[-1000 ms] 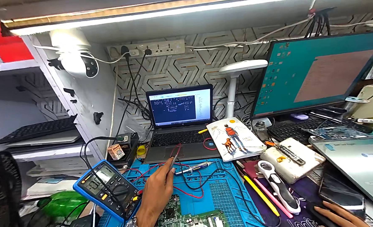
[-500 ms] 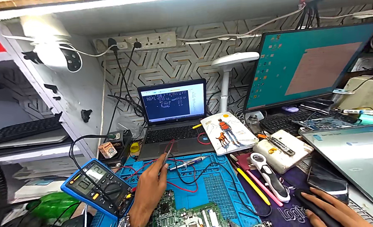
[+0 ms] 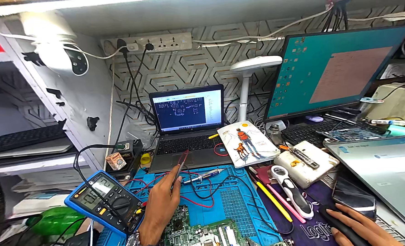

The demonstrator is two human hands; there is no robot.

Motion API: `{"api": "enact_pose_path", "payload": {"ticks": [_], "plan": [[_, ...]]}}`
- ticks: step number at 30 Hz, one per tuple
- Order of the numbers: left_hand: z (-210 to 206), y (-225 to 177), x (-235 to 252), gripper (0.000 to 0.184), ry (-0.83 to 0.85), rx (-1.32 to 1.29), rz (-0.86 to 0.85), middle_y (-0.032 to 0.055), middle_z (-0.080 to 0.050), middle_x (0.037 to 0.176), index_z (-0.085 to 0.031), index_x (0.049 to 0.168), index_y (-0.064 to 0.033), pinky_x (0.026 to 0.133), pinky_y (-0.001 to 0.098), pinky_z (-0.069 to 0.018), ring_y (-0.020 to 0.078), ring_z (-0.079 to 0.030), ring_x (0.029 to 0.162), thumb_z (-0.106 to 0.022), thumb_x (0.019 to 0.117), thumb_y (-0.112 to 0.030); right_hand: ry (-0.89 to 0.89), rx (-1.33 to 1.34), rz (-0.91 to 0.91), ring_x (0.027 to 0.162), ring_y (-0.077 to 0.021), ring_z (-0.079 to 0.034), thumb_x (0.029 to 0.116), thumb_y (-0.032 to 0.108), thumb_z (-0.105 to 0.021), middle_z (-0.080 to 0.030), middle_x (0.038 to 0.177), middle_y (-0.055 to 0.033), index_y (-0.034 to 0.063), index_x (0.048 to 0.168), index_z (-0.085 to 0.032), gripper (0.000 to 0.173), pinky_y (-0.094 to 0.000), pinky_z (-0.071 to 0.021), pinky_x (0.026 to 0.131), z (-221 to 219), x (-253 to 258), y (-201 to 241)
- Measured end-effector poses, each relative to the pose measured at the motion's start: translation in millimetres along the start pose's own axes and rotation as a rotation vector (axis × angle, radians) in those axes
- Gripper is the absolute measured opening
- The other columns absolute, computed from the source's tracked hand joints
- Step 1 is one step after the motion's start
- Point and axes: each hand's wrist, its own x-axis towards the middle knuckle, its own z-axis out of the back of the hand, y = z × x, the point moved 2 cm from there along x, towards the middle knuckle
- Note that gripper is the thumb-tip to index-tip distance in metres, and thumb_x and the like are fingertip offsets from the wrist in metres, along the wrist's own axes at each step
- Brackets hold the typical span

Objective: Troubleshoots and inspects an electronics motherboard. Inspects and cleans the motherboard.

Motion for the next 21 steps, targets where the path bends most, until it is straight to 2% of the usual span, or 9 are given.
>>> {"api": "enact_pose_path", "payload": {"ticks": [6,12,16,21], "plan": [[0.0,-0.2,0.1,0.042,0.000,0.000,0.002,0.0023,-0.076,0.105,-0.065,0.138,-0.0143,0.077,0.0354,-0.0608,0.0129,-0.072,0.084,-0.048,0.1048,-0.033,0.019,-0.009,-0.005,0.131,-0.0357,-0.058,0.0947,0.030,-0.064,-0.061,0.139,-0.0242,0.0106,0.125,-0.073,0.037,-0.0497,-0.0459,0.110,-1.0,0.8,-0.7],[-1.8,-0.6,-0.6,0.042,0.004,-0.008,0.002,0.0018,-0.075,0.110,-0.066,0.138,-0.0144,0.082,0.0360,-0.0609,0.0130,-0.073,0.091,-0.047,0.1056,-0.034,-0.006,-0.002,0.005,0.132,-0.0371,-0.057,0.0965,0.031,-0.065,-0.059,0.141,-0.0260,0.0092,0.128,-0.071,0.039,-0.0505,-0.0453,0.111,-0.5,1.9,-1.9],[-1.4,-0.6,0.0,0.043,-0.013,-0.001,-0.003,0.0021,-0.076,0.109,-0.066,0.138,-0.0138,0.082,0.0350,-0.0610,0.0126,-0.073,0.091,-0.047,0.1050,-0.034,-0.007,-0.014,0.011,0.129,-0.0363,-0.060,0.0942,0.029,-0.066,-0.063,0.137,-0.0247,0.0093,0.124,-0.074,0.036,-0.0500,-0.0477,0.108,0.2,-0.1,0.7],[-2.2,0.2,0.0,0.043,-0.023,-0.004,-0.011,0.0022,-0.076,0.107,-0.065,0.139,-0.0139,0.078,0.0353,-0.0611,0.0132,-0.073,0.087,-0.047,0.1050,-0.034,-0.027,-0.038,-0.030,0.130,-0.0352,-0.060,0.0954,0.031,-0.064,-0.062,0.138,-0.0244,0.0101,0.125,-0.073,0.038,-0.0487,-0.0475,0.109,-0.8,0.0,1.0]]}}
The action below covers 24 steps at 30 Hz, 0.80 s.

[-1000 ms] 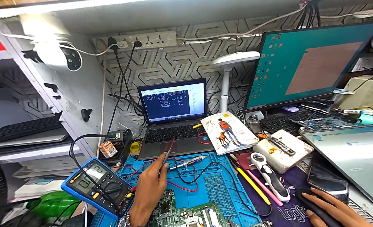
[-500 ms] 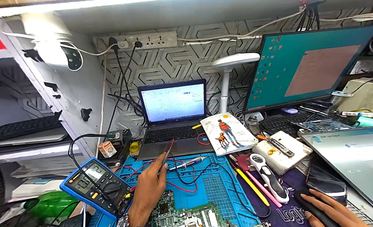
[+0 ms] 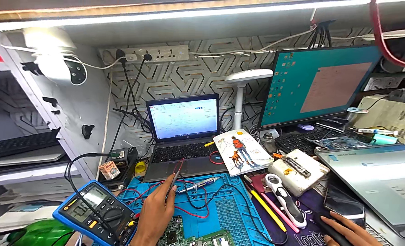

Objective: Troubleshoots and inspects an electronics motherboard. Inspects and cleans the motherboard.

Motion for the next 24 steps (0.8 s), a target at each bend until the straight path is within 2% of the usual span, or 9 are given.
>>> {"api": "enact_pose_path", "payload": {"ticks": [24], "plan": [[-2.3,1.7,-1.0,0.045,0.001,0.009,0.004,0.0043,-0.076,0.109,-0.065,0.138,-0.0131,0.079,0.0395,-0.0614,0.0167,-0.074,0.090,-0.045,0.1047,-0.035,0.048,-0.017,-0.007,0.130,-0.0356,-0.059,0.0967,0.033,-0.063,-0.061,0.139,-0.0239,0.0114,0.127,-0.073,0.038,-0.0506,-0.0470,0.109,-2.6,2.9,0.5]]}}
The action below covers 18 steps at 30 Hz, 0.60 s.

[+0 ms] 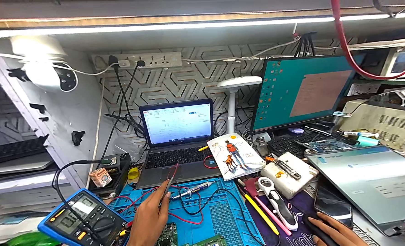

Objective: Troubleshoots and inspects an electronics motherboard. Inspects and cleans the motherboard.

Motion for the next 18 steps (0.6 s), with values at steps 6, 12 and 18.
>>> {"api": "enact_pose_path", "payload": {"ticks": [6,12,18], "plan": [[0.1,-0.5,0.4,0.045,0.003,0.001,0.004,0.0044,-0.076,0.107,-0.065,0.139,-0.0130,0.078,0.0398,-0.0614,0.0171,-0.074,0.089,-0.045,0.1045,-0.036,-0.001,-0.003,0.000,0.130,-0.0352,-0.059,0.0965,0.033,-0.062,-0.061,0.139,-0.0230,0.0126,0.126,-0.073,0.037,-0.0501,-0.0474,0.109,-0.3,0.4,-0.4],[0.0,-0.1,0.4,0.045,-0.001,0.009,-0.007,0.0045,-0.076,0.106,-0.066,0.138,-0.0128,0.076,0.0402,-0.0614,0.0176,-0.074,0.087,-0.046,0.1047,-0.036,0.005,-0.008,0.004,0.130,-0.0355,-0.059,0.0967,0.033,-0.063,-0.061,0.139,-0.0231,0.0120,0.127,-0.073,0.038,-0.0507,-0.0481,0.108,-1.4,0.7,-2.0],[0.9,-0.5,0.2,0.045,-0.002,0.002,-0.007,0.0046,-0.076,0.105,-0.065,0.138,-0.0128,0.075,0.0393,-0.0613,0.0168,-0.073,0.085,-0.045,0.1049,-0.036,0.004,-0.008,0.004,0.129,-0.0356,-0.059,0.0962,0.034,-0.063,-0.061,0.139,-0.0235,0.0119,0.127,-0.073,0.039,-0.0505,-0.0479,0.108,-0.9,0.6,-2.7]]}}
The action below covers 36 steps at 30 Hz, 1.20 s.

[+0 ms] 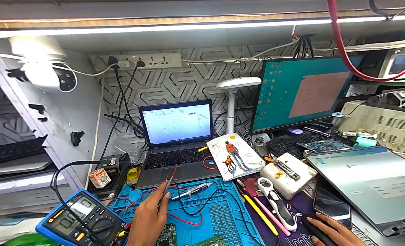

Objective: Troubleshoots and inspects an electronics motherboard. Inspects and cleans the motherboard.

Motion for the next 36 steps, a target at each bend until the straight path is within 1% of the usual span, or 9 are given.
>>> {"api": "enact_pose_path", "payload": {"ticks": [3,16,18,21,32,36], "plan": [[0.6,-0.2,0.2,0.046,0.003,0.000,0.003,0.0044,-0.076,0.104,-0.065,0.138,-0.0125,0.074,0.0393,-0.0615,0.0167,-0.073,0.082,-0.045,0.1049,-0.036,-0.003,0.001,-0.005,0.130,-0.0346,-0.059,0.0959,0.034,-0.063,-0.062,0.139,-0.0227,0.0126,0.127,-0.073,0.039,-0.0502,-0.0476,0.108,-0.5,-0.6,0.2],[0.4,0.0,0.6,0.045,-0.002,0.004,-0.005,0.0040,-0.076,0.108,-0.065,0.138,-0.0125,0.079,0.0385,-0.0612,0.0168,-0.074,0.090,-0.045,0.1049,-0.036,-0.015,0.004,-0.006,0.130,-0.0339,-0.059,0.0958,0.033,-0.063,-0.061,0.140,-0.0225,0.0128,0.127,-0.073,0.038,-0.0499,-0.0480,0.108,-0.3,-1.6,0.5],[0.5,-0.6,0.6,0.045,0.000,0.005,-0.004,0.0044,-0.076,0.108,-0.066,0.138,-0.0123,0.078,0.0388,-0.0614,0.0167,-0.074,0.089,-0.045,0.1047,-0.036,-0.013,0.002,-0.006,0.130,-0.0342,-0.059,0.0960,0.034,-0.063,-0.061,0.140,-0.0228,0.0126,0.127,-0.073,0.039,-0.0503,-0.0480,0.108,-0.1,-1.7,0.7],[1.1,-0.2,0.5,0.045,0.000,-0.003,-0.003,0.0041,-0.076,0.106,-0.066,0.138,-0.0127,0.074,0.0377,-0.0611,0.0152,-0.073,0.084,-0.046,0.1047,-0.036,-0.015,0.000,-0.010,0.130,-0.0352,-0.059,0.0964,0.033,-0.062,-0.061,0.140,-0.0231,0.0128,0.127,-0.072,0.038,-0.0514,-0.0480,0.107,0.0,-1.8,1.9],[1.1,-0.3,0.1,0.045,0.001,-0.001,-0.010,0.0043,-0.076,0.107,-0.065,0.138,-0.0124,0.076,0.0376,-0.0611,0.0157,-0.073,0.086,-0.045,0.1048,-0.035,-0.020,0.002,-0.010,0.130,-0.0334,-0.060,0.0958,0.034,-0.063,-0.062,0.139,-0.0211,0.0138,0.127,-0.073,0.038,-0.0504,-0.0485,0.107,-0.3,-1.3,1.1],[1.1,-0.2,0.6,0.045,0.002,0.004,-0.006,0.0038,-0.076,0.107,-0.065,0.138,-0.0126,0.075,0.0376,-0.0609,0.0156,-0.073,0.085,-0.045,0.1049,-0.036,-0.019,0.000,-0.009,0.130,-0.0340,-0.059,0.0960,0.034,-0.063,-0.062,0.139,-0.0219,0.0135,0.127,-0.073,0.039,-0.0504,-0.0486,0.107,0.2,-1.4,1.8]]}}
